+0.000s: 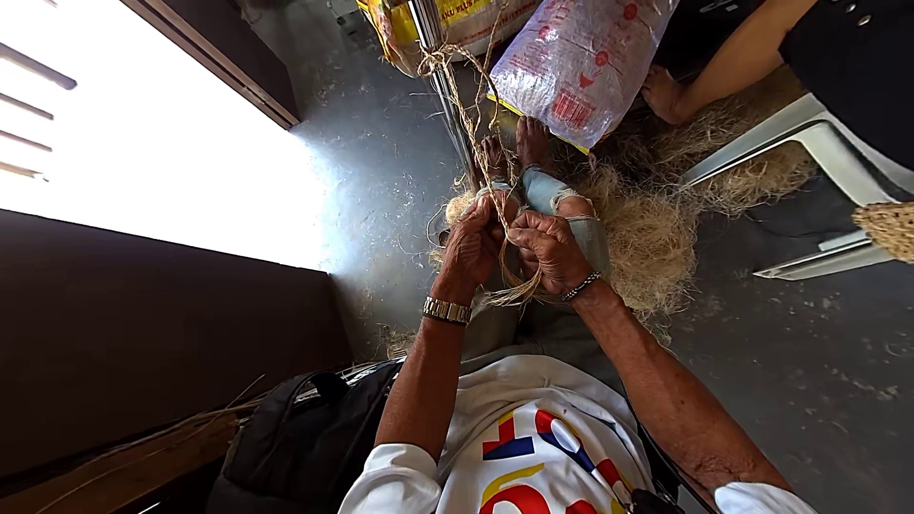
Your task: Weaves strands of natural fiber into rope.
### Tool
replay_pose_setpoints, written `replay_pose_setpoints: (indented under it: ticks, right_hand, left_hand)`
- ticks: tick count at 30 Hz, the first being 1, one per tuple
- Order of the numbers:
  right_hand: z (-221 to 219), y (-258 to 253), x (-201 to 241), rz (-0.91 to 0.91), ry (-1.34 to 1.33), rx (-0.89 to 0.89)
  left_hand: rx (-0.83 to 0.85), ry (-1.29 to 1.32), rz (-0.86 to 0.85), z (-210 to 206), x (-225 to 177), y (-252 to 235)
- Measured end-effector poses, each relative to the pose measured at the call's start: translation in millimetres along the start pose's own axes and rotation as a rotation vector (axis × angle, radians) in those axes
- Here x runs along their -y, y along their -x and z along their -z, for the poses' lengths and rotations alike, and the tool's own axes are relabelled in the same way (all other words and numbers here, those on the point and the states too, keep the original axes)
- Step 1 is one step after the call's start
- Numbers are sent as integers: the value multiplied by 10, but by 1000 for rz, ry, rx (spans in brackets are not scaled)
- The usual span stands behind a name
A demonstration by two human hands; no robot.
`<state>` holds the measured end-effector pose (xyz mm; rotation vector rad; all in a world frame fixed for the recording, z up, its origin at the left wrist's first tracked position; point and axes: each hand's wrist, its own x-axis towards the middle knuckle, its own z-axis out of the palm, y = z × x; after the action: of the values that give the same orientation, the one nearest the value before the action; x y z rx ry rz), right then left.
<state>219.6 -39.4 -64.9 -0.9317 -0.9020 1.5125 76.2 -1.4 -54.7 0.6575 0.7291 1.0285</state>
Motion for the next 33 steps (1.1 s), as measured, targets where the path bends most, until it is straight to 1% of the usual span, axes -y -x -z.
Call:
replay_pose_setpoints:
  ticks: [3, 4, 7, 10, 14, 16, 21, 23, 26, 28, 31, 33]
  right_hand:
    - [22, -10, 4, -2, -7, -1]
    - [26, -5, 11, -4, -10, -7]
    - [28, 5, 13, -10, -7, -20]
    - [33, 10, 3, 8, 12, -24]
    - [75, 23, 0, 44, 72, -31]
    - [76, 18, -19, 61, 84, -26]
    - [38, 44, 14, 52, 101, -7]
    - [64, 54, 41, 60, 99, 11]
    - [171, 49, 36, 46, 114, 8]
    - [281, 26, 9, 35, 101, -16]
    - [377, 14, 4, 50, 93, -33]
    - [391, -41, 31, 63, 75, -35]
  left_hand:
    - [-51, -6, 51, -120, -84, -42]
    - [-77, -24, 57, -155, -98, -28]
    - [-104, 39, 49, -169, -76, -103]
    - [-64, -25, 23, -93, -51, -76]
    - [42, -358, 11, 20, -40, 145]
    - [89, -481, -29, 60, -30, 222]
    - [72, -575, -83, 72, -21, 321]
    - [117, -518, -48, 140, -47, 342]
    - [152, -425, 35, 337, -176, 462]
    - [133, -412, 26, 577, -332, 631]
    - [91, -363, -35, 1128, -639, 973]
    - [9, -361, -86, 1534, -858, 1232]
